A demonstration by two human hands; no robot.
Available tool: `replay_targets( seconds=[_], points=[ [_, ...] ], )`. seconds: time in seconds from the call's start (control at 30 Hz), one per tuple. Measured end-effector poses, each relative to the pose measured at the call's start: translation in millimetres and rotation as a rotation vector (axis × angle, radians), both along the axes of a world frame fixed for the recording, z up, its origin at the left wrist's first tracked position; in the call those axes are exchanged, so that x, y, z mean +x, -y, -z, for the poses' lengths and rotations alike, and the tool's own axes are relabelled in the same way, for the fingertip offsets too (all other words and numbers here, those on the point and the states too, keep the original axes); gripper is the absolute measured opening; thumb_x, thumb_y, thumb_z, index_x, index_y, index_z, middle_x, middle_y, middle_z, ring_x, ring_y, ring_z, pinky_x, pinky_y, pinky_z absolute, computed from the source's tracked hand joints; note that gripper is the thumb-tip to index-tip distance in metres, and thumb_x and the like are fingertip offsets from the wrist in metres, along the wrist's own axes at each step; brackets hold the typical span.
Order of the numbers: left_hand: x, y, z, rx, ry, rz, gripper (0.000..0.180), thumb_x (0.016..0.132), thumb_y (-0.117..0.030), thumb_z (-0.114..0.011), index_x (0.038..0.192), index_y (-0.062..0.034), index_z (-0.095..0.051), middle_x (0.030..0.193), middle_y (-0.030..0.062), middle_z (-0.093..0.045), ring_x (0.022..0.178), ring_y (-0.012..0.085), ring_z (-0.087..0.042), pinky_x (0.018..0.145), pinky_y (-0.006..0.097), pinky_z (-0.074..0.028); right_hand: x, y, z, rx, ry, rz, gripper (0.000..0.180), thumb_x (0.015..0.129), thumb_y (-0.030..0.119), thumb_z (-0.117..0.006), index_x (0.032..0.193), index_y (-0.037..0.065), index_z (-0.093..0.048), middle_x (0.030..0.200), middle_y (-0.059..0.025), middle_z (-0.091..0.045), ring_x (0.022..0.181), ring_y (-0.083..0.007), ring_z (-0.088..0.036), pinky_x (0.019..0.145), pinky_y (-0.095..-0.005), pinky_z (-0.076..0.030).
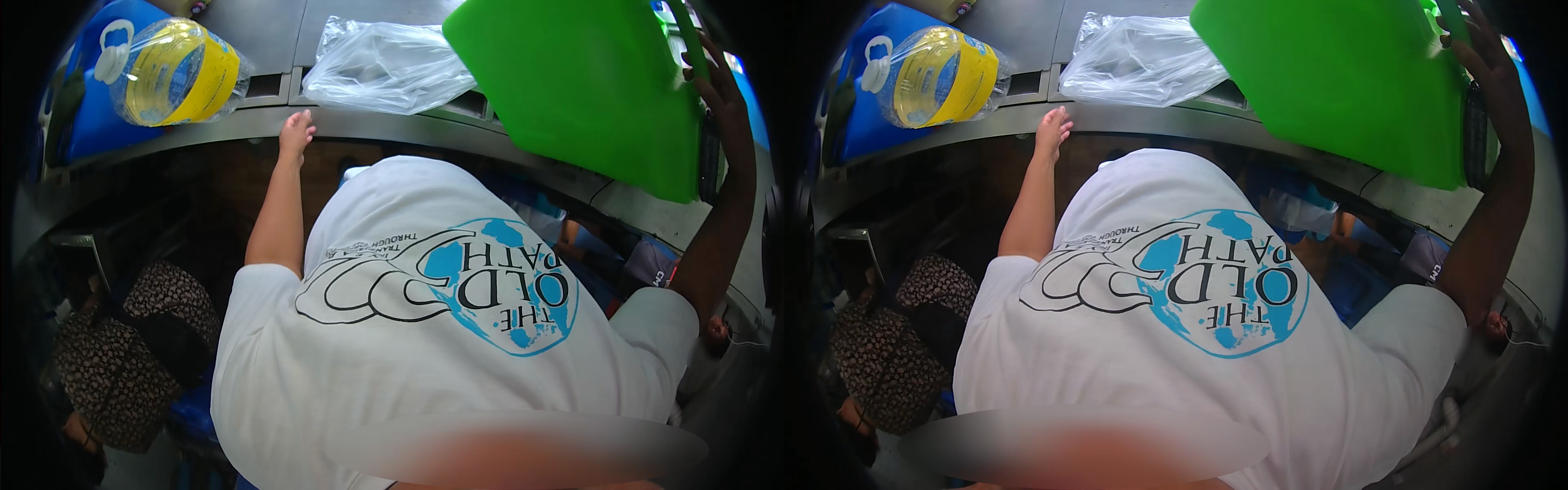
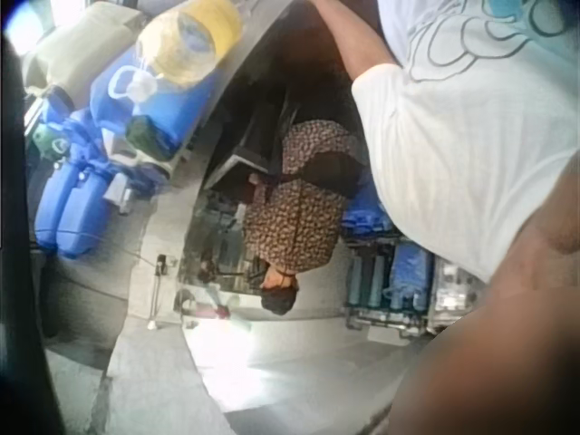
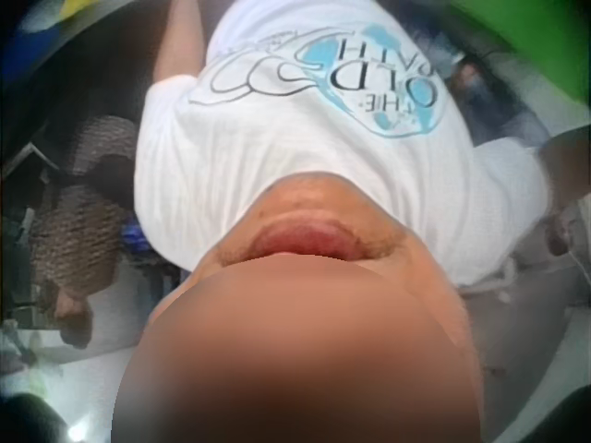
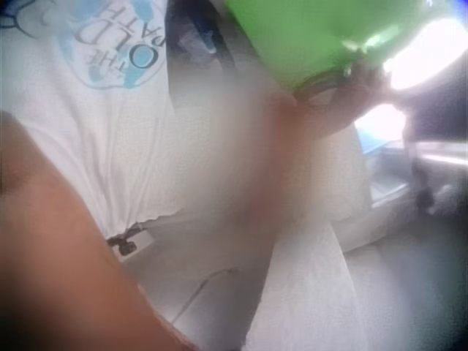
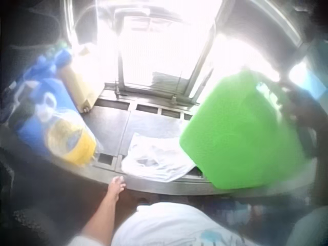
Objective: The person handles plastic bags and green jerrycans, then uses a handheld pump to fill a green jerrycan with liquid from a dispenser. The filled jerrycan is placed on a counter.
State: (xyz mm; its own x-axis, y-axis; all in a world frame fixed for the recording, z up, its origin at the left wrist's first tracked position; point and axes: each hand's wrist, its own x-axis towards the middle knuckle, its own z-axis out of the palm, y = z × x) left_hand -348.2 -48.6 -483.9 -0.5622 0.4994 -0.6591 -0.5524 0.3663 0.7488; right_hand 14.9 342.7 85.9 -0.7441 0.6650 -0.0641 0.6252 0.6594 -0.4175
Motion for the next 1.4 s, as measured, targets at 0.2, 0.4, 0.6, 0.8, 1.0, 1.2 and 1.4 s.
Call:
replay_targets(
  seconds=[0.2, 0.4, 0.6, 0.8, 1.0, 1.2, 1.4],
  points=[
    [-14, -33, 8, 0.065, 0.230, -0.081, 0.049, 0.094, -0.030, -0.055, 0.136, -0.0076, -0.042, 0.117, 0.0099, -0.059, 0.096, 0.0205, -0.058, 0.082, 0.035, -0.045, -73, 75, -7, 0.186, 0.196, -0.267, 0.054, 0.090, 0.028, -0.059, 0.138, 0.008, -0.046, 0.127, -0.0101, -0.059, 0.111, -0.0225, -0.059, 0.094, -0.0356, -0.048],
    [-11, -48, 12, 0.027, 0.209, -0.023, 0.044, 0.092, -0.025, -0.057, 0.132, -0.0119, -0.045, 0.104, 0.0033, -0.060, 0.092, 0.0163, -0.057, 0.084, 0.037, -0.043, -160, 129, 38, 0.162, 0.202, -0.425, 0.053, 0.086, 0.013, -0.057, 0.138, 0.010, -0.045, 0.120, -0.0146, -0.062, 0.101, -0.0243, -0.063, 0.089, -0.0369, -0.053],
    [-12, -53, 18, 0.084, 0.118, -0.023, 0.022, 0.089, -0.024, -0.065, 0.101, -0.0077, -0.057, 0.081, 0.0004, -0.061, 0.066, 0.0122, -0.056, 0.057, 0.023, -0.042, -219, 146, 84, 0.164, 0.398, -0.196, 0.054, 0.085, 0.007, -0.054, 0.137, 0.016, -0.046, 0.125, -0.0148, -0.060, 0.109, -0.0293, -0.060, 0.098, -0.0409, -0.048],
    [-9, -59, -8, 0.163, 0.057, -0.069, 0.022, 0.090, -0.026, -0.065, 0.093, -0.0064, -0.056, 0.076, 0.0042, -0.063, 0.062, 0.0129, -0.061, 0.050, 0.024, -0.044, -245, 133, 158, 0.452, -0.062, -0.490, 0.044, 0.083, 0.006, -0.057, 0.127, 0.008, -0.055, 0.116, -0.0181, -0.062, 0.110, -0.0347, -0.059, 0.099, -0.0419, -0.044],
    [-13, -55, -65, 0.064, 0.007, 0.071, 0.022, 0.092, -0.030, -0.059, 0.101, -0.0101, -0.055, 0.092, 0.0057, -0.067, 0.080, 0.0170, -0.065, 0.065, 0.028, -0.046, -157, 153, 248, -0.032, -0.247, -0.272, 0.046, 0.091, 0.032, -0.060, 0.127, 0.005, -0.053, 0.105, -0.0042, -0.067, 0.102, -0.0196, -0.063, 0.087, -0.0345, -0.050],
    [-2, -47, -92, -0.008, 0.118, 0.056, 0.031, 0.094, -0.032, -0.056, 0.116, -0.0099, -0.053, 0.119, 0.0101, -0.061, 0.105, 0.0230, -0.059, 0.090, 0.040, -0.046, -105, 158, 458, -1.298, -0.114, 0.794, 0.038, 0.096, 0.032, -0.048, 0.129, 0.011, -0.049, 0.121, -0.0118, -0.060, 0.108, -0.0281, -0.060, 0.086, -0.0444, -0.048],
    [-10, -44, -94, -0.004, 0.189, 0.003, 0.038, 0.093, -0.032, -0.057, 0.122, -0.0083, -0.051, 0.123, 0.0133, -0.057, 0.111, 0.0269, -0.054, 0.095, 0.042, -0.042, -125, 115, 571, -1.781, -0.704, 1.038, 0.042, 0.093, 0.027, -0.057, 0.131, 0.011, -0.047, 0.118, -0.0117, -0.061, 0.107, -0.0269, -0.058, 0.092, -0.0484, -0.045]
  ],
)
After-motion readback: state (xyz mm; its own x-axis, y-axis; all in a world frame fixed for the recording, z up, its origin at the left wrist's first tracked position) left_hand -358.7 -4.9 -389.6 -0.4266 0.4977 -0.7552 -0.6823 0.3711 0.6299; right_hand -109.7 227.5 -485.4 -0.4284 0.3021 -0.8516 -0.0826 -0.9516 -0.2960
